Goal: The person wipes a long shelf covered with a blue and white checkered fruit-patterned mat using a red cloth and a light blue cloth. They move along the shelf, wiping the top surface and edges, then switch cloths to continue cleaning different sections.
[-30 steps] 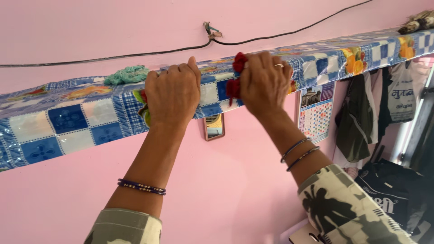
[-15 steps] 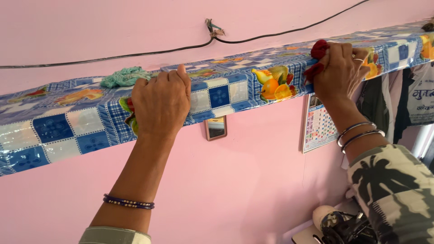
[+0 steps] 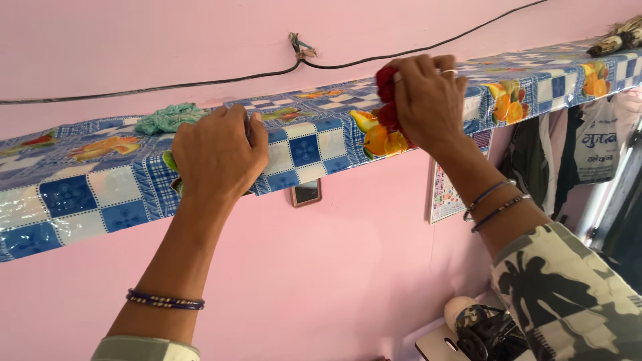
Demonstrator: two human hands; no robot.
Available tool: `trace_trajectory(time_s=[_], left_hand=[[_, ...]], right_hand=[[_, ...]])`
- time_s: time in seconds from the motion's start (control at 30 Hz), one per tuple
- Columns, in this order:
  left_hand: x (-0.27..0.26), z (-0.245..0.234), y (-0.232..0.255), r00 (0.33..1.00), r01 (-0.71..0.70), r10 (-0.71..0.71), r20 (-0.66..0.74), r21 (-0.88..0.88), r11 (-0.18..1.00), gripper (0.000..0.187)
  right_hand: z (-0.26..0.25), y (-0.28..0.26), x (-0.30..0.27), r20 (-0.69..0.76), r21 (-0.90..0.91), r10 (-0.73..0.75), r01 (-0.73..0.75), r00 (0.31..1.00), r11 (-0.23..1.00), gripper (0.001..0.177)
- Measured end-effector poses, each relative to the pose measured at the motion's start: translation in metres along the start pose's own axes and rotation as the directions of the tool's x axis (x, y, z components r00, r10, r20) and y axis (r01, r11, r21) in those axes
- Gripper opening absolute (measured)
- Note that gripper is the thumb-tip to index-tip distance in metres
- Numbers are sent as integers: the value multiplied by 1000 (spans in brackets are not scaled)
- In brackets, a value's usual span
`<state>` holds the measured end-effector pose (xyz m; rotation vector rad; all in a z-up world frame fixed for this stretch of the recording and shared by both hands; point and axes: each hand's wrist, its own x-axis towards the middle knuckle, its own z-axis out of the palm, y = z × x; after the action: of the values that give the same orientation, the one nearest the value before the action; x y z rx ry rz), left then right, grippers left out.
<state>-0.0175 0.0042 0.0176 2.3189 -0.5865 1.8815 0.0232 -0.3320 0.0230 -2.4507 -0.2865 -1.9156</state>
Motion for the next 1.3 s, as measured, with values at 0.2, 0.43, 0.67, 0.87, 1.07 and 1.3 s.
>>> trace_trajectory(time_s=[0.2, 0.43, 0.67, 0.87, 1.07, 1.3], left_hand=[[17, -13, -4, 907, 217, -149, 394, -131, 967, 50], [30, 25, 60, 998, -28, 26, 55, 36, 999, 39], [22, 72, 131, 989, -49, 59, -139, 76, 996, 28], [13, 92, 122, 955, -130, 164, -246, 148, 980, 37], [13, 91, 123, 954, -129, 159, -254, 131, 983, 34], [12, 88, 123, 953, -122, 162, -254, 166, 979, 33]], right_hand=[[1, -19, -8, 19, -117, -31, 33, 999, 993, 19], [-1, -24, -12, -14, -100, 42, -44, 999, 994, 21], [-10, -35, -12, -15, -113, 85, -86, 996, 990, 20], [-10, -38, -17, -18, -89, 139, -140, 990, 986, 19], [-11, -52, -27, -180, -64, 64, -77, 981, 995, 25], [-17, -63, -39, -211, -74, -53, 38, 976, 997, 27]])
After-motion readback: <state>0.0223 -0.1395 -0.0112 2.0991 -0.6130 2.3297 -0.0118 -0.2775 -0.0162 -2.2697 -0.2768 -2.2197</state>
